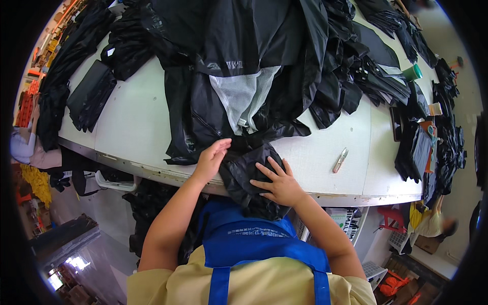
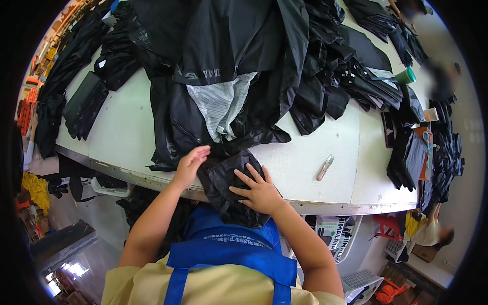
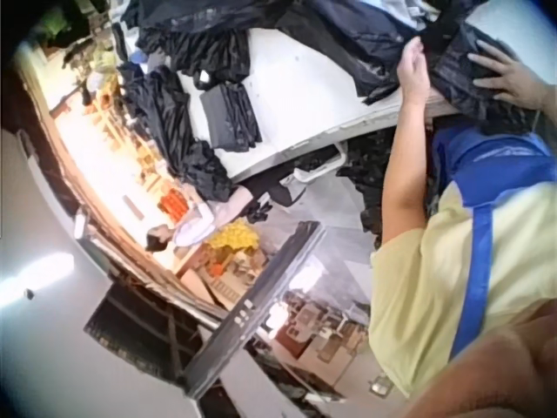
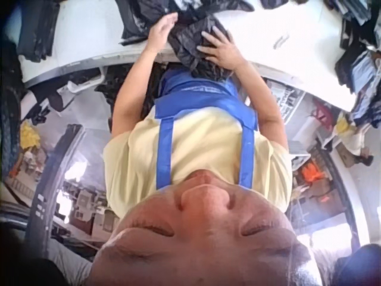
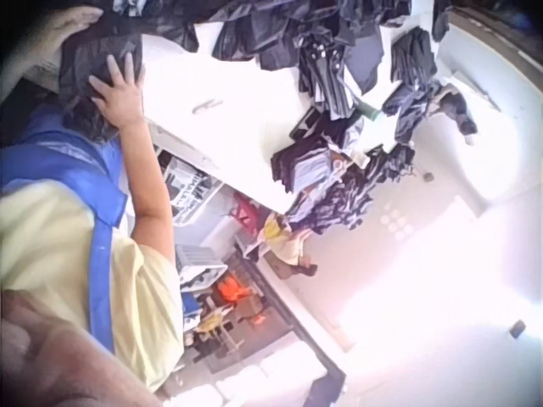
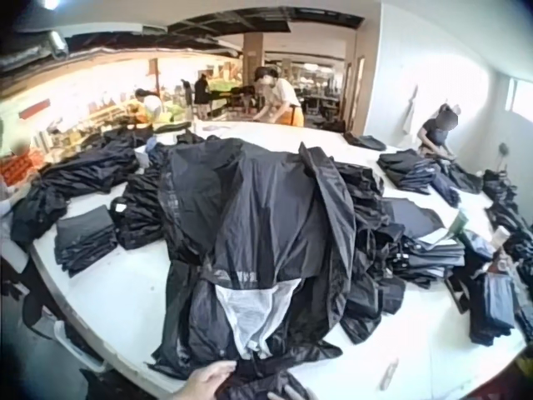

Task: The person folds black garments on a white table, aligns edges, and stacks them. The person uses scissors to trim loose threads from the garments. The person places folded items into a white bin.

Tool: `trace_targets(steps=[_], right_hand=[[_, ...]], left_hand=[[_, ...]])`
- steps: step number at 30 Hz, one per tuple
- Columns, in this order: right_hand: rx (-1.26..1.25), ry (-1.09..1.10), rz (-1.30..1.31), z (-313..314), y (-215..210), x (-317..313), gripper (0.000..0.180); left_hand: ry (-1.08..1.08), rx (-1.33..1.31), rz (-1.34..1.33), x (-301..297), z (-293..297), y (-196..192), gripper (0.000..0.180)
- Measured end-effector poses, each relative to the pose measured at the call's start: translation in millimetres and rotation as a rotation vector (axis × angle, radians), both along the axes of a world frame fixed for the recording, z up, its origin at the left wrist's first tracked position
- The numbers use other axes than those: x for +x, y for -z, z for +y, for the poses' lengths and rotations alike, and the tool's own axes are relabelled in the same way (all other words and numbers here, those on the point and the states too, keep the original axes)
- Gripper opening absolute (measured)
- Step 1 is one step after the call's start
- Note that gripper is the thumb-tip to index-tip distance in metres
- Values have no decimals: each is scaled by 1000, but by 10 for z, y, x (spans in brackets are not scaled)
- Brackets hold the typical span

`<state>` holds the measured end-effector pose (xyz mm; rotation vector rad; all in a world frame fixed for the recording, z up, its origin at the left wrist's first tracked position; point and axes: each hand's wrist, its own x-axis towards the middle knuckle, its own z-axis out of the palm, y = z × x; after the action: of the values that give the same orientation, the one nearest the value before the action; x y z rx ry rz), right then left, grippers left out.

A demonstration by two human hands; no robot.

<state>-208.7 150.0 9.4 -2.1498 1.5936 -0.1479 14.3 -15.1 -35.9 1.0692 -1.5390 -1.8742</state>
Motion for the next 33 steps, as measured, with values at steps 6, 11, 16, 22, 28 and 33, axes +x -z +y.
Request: trace_targets(steps=[6, 11, 16, 22, 28, 33], right_hand=[[35, 22, -109, -38, -6, 120, 55], [13, -15, 107, 297, -279, -511, 73], [-157, -339, 68, 382, -276, -398, 51], [136, 261, -287, -34, 134, 32, 13], [161, 465, 69, -166, 226, 330, 27], [38, 392, 22, -172, -37, 426, 29]], left_hand=[[480, -1053, -398, -250, 617, -418, 63], [637, -996, -670, -148, 890, -124, 78], [595, -1066, -657, -152, 854, -130, 79], [728, -1147, -576, 51, 555, 135, 57], [390, -841, -527, 6, 799, -633, 40], [398, -1050, -615, -5, 1249, -139, 27]])
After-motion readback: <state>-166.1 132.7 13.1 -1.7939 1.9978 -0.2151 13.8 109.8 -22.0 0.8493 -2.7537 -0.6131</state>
